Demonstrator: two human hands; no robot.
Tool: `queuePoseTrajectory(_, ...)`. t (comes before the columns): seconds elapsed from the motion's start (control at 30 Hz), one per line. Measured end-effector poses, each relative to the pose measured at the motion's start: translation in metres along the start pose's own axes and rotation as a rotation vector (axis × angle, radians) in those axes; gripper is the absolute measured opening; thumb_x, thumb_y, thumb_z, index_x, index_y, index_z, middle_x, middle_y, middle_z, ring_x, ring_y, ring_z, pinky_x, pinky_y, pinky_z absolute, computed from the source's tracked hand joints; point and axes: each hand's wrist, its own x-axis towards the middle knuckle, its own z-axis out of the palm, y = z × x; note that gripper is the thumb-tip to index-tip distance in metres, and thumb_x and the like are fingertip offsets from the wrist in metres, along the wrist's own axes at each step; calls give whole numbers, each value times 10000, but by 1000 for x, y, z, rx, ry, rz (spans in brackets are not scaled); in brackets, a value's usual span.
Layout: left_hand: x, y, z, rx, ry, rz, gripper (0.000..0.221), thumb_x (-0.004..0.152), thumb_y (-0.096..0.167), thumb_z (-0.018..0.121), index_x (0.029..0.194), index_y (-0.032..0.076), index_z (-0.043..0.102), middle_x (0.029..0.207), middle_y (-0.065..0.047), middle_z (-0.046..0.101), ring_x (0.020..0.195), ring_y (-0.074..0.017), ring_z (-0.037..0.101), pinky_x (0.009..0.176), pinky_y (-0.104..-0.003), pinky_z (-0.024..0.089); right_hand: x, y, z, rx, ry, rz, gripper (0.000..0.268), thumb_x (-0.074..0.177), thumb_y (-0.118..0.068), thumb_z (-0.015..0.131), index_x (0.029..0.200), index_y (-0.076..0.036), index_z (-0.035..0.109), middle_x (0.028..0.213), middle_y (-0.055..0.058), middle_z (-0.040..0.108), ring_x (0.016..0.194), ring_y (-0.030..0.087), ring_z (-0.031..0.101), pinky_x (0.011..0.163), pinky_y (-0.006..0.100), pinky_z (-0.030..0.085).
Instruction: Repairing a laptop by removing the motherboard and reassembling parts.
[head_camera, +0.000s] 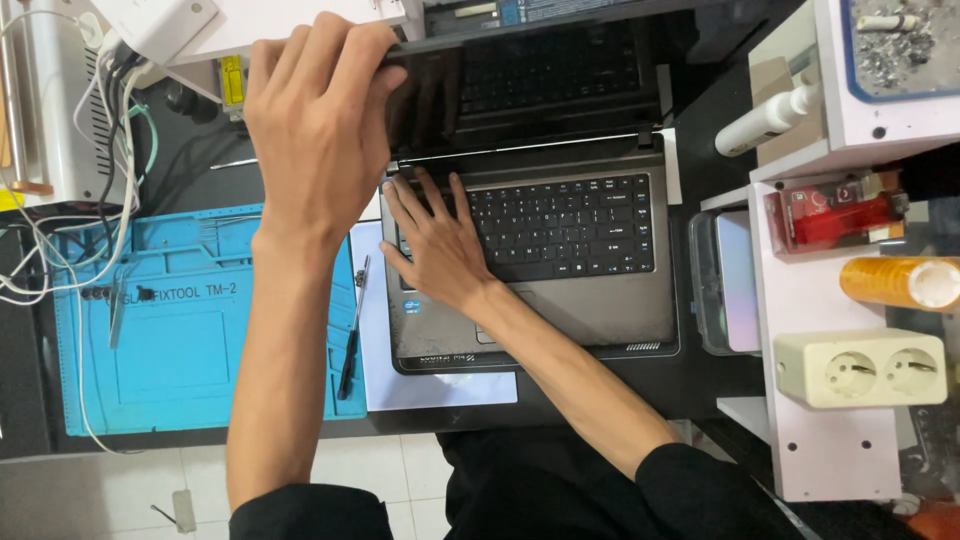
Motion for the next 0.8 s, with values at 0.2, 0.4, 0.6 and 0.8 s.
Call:
queuePoseTrajectory(0.2, -10, 9, -8, 12, -7, 0, 138, 1016, 60, 700, 1128, 55, 620, 1004, -56, 576, 940, -255, 585, 866, -377, 423, 1, -9, 15, -66, 100, -15, 683, 957, -351, 618, 1476, 73, 482, 1530, 186, 490, 1433, 414, 396, 1214, 653, 229)
queuePoseTrajectory(0.4, -19, 20, -15, 4, 1, 6, 148, 1014, 54, 736, 1117, 47, 629, 970, -41, 576, 912, -227, 592, 851, -379, 436, 1, -15, 17, -67, 170, 0, 608, 959, -292, 657, 1430, 67, 517, 1492, 196, 504, 1405, 424, 422, 1187, 701, 294)
queuePoseTrajectory(0.6, -38, 32, -25, -29, -17, 3, 166, 1001, 60, 759, 1119, 42, 643, 994, -41, 619, 894, -229, 611, 804, -368, 450, 8, -21, 13, -20, 166, 27, 655, 893, -362, 666, 1438, -23, 536, 1488, 174, 501, 1376, 424, 411, 1142, 707, 262)
queuePoseTrajectory(0.8, -73, 52, -32, -23, -62, -26, 221, 971, -2, 713, 1186, 46, 698, 1122, -49, 708, 967, -224, 697, 793, -339, 512, 9, -2, 22, -40, -218, 150, 407, 913, -341, 626, 1261, -130, 627, 1281, 102, 632, 1274, 321, 541, 1056, 625, 373)
